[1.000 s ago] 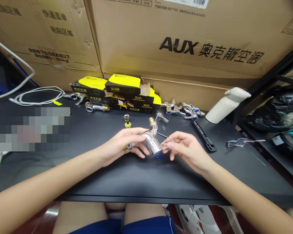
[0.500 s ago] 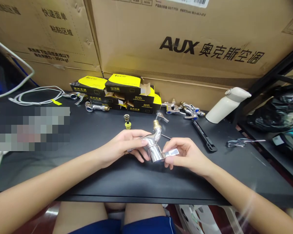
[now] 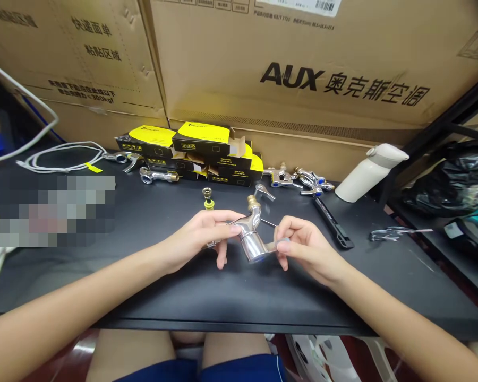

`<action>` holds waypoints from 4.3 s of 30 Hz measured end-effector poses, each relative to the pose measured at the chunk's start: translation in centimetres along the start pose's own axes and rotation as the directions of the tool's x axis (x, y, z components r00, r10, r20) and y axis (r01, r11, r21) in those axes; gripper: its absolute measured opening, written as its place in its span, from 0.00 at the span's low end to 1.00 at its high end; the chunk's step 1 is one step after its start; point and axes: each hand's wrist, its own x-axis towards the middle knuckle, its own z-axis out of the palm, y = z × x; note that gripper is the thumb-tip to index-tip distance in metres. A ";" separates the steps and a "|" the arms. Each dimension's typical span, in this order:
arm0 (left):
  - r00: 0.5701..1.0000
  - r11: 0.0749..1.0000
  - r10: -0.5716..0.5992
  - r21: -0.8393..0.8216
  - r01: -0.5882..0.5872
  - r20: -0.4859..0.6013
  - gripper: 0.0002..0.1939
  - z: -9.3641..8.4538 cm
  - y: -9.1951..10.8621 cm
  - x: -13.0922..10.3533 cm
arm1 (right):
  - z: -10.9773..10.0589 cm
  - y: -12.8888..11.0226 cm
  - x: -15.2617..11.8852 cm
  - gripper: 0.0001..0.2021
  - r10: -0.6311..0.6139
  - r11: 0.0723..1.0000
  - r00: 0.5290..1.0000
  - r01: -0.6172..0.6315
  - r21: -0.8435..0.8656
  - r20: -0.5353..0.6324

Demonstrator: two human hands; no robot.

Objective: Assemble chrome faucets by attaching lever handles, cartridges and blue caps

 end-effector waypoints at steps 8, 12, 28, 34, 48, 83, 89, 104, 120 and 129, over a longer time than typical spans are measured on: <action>0.997 1.000 0.005 -0.010 -0.006 -0.074 0.20 0.2 0.0 -0.1 | 0.0 -0.1 0.1 0.11 -0.010 1.000 0.994 0.012 0.016 -0.113; 0.998 1.000 -0.011 -0.015 0.010 -0.058 0.22 0.1 0.1 -0.1 | 0.1 -0.2 0.1 0.08 0.018 0.999 0.997 -0.015 0.033 -0.075; 0.984 0.978 0.115 -0.158 -0.137 -0.139 0.18 -0.1 0.7 -0.3 | -0.9 -0.3 0.9 0.08 -0.107 0.994 0.985 0.105 -0.027 -0.133; 0.992 0.987 0.086 -0.129 -0.098 -0.098 0.18 -0.1 0.4 -0.4 | -2.8 -1.3 1.5 0.07 -0.170 0.985 0.945 0.168 -0.034 -0.278; 0.990 0.989 0.092 -0.109 -0.103 -0.106 0.15 0.2 0.5 -0.6 | -13.2 -4.0 3.9 0.15 -0.099 0.906 0.653 0.372 0.203 -0.751; 0.992 0.990 0.087 -0.107 -0.096 -0.091 0.14 0.3 0.4 -0.4 | -14.5 -2.9 5.2 0.13 0.027 0.937 0.838 0.169 0.307 -0.545; 0.992 0.989 0.085 -0.109 -0.095 -0.097 0.14 0.3 0.4 -0.4 | -14.0 -3.2 4.9 0.15 0.036 0.941 0.880 0.130 0.313 -0.474; 0.989 0.993 0.090 -0.066 -0.098 -0.121 0.14 0.2 0.5 -0.5 | -12.3 -3.1 4.0 0.15 0.072 0.974 0.898 0.031 0.225 -0.435; 0.756 0.710 0.509 0.697 -0.097 -0.412 0.13 -5.4 1.2 0.2 | -11.1 -2.7 3.5 0.12 0.098 0.974 0.869 0.016 0.226 -0.486; 0.640 0.322 0.620 0.891 0.320 -0.454 0.13 -14.1 0.6 -0.7 | -11.0 -2.3 3.4 0.11 0.070 0.980 0.879 0.026 0.195 -0.472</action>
